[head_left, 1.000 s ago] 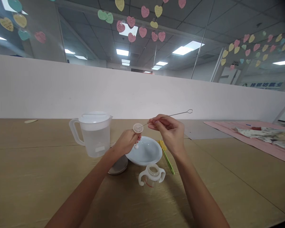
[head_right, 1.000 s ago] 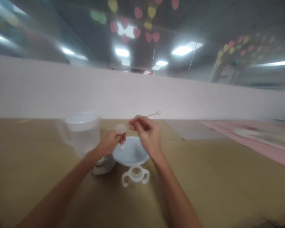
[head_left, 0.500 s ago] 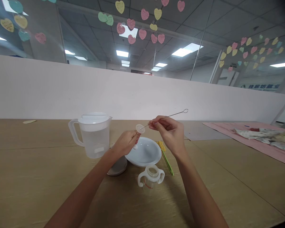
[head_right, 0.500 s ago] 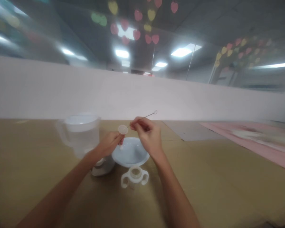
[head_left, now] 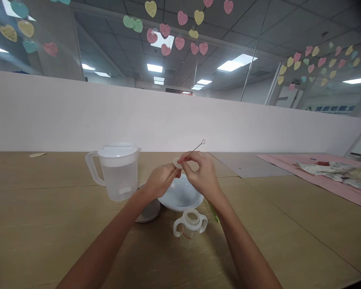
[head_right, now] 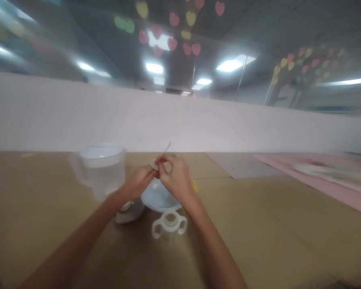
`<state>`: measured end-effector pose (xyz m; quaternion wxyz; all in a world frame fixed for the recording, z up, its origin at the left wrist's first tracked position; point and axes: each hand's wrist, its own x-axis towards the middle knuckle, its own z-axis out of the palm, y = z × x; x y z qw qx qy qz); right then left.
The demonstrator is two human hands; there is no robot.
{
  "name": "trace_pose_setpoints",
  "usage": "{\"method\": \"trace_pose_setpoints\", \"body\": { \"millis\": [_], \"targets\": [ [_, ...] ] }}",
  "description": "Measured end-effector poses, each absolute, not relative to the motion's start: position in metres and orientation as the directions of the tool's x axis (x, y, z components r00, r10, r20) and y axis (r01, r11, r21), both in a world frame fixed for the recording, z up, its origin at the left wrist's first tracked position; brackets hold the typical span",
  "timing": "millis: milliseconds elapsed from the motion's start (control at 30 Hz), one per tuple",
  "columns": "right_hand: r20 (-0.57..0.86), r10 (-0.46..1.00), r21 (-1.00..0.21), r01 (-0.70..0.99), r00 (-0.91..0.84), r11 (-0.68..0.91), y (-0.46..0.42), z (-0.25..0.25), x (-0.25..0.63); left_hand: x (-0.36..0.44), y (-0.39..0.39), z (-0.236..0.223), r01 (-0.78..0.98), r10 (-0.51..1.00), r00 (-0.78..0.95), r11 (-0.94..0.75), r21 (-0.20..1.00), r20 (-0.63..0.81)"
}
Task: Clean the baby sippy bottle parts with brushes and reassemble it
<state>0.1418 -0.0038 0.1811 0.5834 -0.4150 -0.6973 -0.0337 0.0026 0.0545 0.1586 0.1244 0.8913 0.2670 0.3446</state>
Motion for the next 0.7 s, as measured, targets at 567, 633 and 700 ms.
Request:
{"method": "trace_pose_setpoints", "body": {
  "millis": [567,633,700],
  "targets": [
    [0.816,0.508,-0.577,0.322,0.277,0.751,-0.016,0.183,0.118,0.001,0.055,0.151,0.386,0.569,0.694,-0.811,0.439,0.441],
    [0.819,0.501,-0.574,0.359,0.28,0.736,-0.016,0.182,0.119,0.0,0.054,0.152,0.359,0.55,0.702,-0.822,0.442,0.453],
    [0.813,0.509,-0.582,0.395,0.283,0.71,-0.014,0.18,0.121,0.001,0.052,0.153,0.328,0.538,0.703,-0.826,0.458,0.465]
  ]
}}
